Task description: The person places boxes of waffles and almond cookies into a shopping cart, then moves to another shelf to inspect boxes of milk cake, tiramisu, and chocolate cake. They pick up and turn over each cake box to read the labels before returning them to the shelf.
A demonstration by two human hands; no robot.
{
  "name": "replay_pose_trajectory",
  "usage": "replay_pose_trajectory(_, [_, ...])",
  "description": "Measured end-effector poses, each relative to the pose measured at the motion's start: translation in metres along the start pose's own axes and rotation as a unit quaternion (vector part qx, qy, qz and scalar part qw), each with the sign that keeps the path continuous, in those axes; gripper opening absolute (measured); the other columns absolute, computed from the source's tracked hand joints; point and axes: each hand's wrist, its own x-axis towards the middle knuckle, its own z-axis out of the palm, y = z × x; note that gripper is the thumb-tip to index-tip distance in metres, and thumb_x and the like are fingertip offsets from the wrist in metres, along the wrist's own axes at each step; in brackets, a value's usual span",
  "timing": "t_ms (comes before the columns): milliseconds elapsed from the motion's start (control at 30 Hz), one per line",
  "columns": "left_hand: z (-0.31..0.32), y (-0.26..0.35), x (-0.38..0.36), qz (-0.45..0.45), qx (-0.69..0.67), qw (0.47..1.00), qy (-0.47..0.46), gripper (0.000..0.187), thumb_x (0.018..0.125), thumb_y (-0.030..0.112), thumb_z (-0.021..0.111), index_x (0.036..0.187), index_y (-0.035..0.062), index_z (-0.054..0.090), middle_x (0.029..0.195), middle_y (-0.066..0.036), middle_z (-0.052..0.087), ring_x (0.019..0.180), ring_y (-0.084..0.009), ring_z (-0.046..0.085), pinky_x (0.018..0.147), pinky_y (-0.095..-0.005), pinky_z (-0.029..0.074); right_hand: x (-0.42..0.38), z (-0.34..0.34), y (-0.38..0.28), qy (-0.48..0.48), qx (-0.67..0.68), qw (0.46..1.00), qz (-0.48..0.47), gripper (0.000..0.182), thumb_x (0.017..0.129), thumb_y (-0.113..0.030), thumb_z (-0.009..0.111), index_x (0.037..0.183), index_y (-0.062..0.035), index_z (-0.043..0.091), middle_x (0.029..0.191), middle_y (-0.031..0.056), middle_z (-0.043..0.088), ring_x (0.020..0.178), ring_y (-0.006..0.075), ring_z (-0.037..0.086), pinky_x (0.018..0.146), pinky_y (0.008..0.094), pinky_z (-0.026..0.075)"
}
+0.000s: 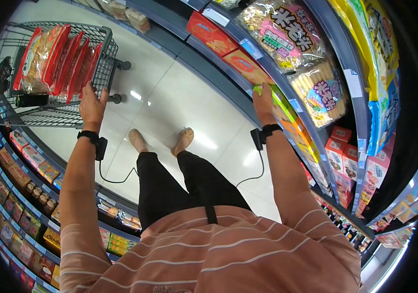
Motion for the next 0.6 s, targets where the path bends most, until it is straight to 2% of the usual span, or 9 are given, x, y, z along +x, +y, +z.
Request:
replay_pose_trajectory(67, [-0.003,-0.003,0.001,-0.004,0.001,1.000,-0.003,0.055,0.089,0.040,0.068,0.128,0.0061,0.051,0.108,-0.014,0.065,0.090,-0.0366,0.068,0.075,-0.0480,0.054,0.000,-0.002,-0.013,0.054,-0.020,0.997,-0.045,0.060,0.083,-0.018,0.066,0.135,0.0012,0.045,0.127,0.0277,0.054,0.115,0.0460,0.053,0.100,0.0528,0.044])
replay_pose_trajectory(100, [0.030,0.055,-0.027,-0.010,-0.037,0.999,-0.017,0.055,0.089,0.041,0.068,0.128,0.0059,0.051,0.107,-0.015,0.065,0.090,-0.0371,0.067,0.075,-0.0481,0.054,0.008,-0.061,0.034,0.063,-0.080,0.993,-0.053,0.059,0.083,-0.017,0.066,0.134,0.0013,0.045,0.126,0.0279,0.054,0.115,0.0461,0.053,0.100,0.0528,0.044])
replay_pose_trajectory(167, [0.037,0.071,-0.032,-0.009,-0.038,0.999,-0.010,0.055,0.089,0.041,0.068,0.127,0.0055,0.052,0.106,-0.016,0.065,0.089,-0.0381,0.067,0.075,-0.0484,0.054,0.018,-0.072,0.038,0.076,-0.118,0.987,-0.075,0.056,0.083,-0.016,0.066,0.132,0.0015,0.046,0.124,0.0282,0.054,0.114,0.0461,0.054,0.099,0.0527,0.044])
replay_pose_trajectory(267, [0.040,0.090,-0.037,-0.006,-0.056,0.998,0.004,0.057,0.088,0.042,0.068,0.127,0.0042,0.052,0.104,-0.017,0.064,0.089,-0.0388,0.067,0.075,-0.0487,0.054,0.031,-0.084,0.033,0.016,-0.146,0.988,-0.048,0.056,0.083,-0.018,0.068,0.131,0.0007,0.047,0.124,0.0274,0.055,0.115,0.0449,0.054,0.101,0.0511,0.044])
replay_pose_trajectory(467, [0.037,0.107,-0.047,-0.011,-0.070,0.997,-0.024,0.058,0.088,0.040,0.070,0.129,0.0020,0.052,0.104,-0.015,0.064,0.090,-0.0349,0.066,0.076,-0.0459,0.053,0.043,-0.076,0.017,0.003,-0.242,0.970,0.006,0.056,0.083,-0.024,0.068,0.131,-0.0014,0.048,0.124,0.0248,0.059,0.118,0.0427,0.055,0.100,0.0504,0.045])
replay_pose_trajectory(600, [0.037,0.111,-0.050,-0.009,-0.086,0.996,-0.022,0.059,0.088,0.038,0.069,0.130,0.0013,0.051,0.104,-0.014,0.062,0.088,-0.0341,0.066,0.077,-0.0457,0.053,0.056,-0.070,0.013,-0.026,-0.230,0.972,0.032,0.054,0.084,-0.026,0.068,0.128,-0.0016,0.051,0.124,0.0260,0.060,0.114,0.0440,0.059,0.096,0.0532,0.047])
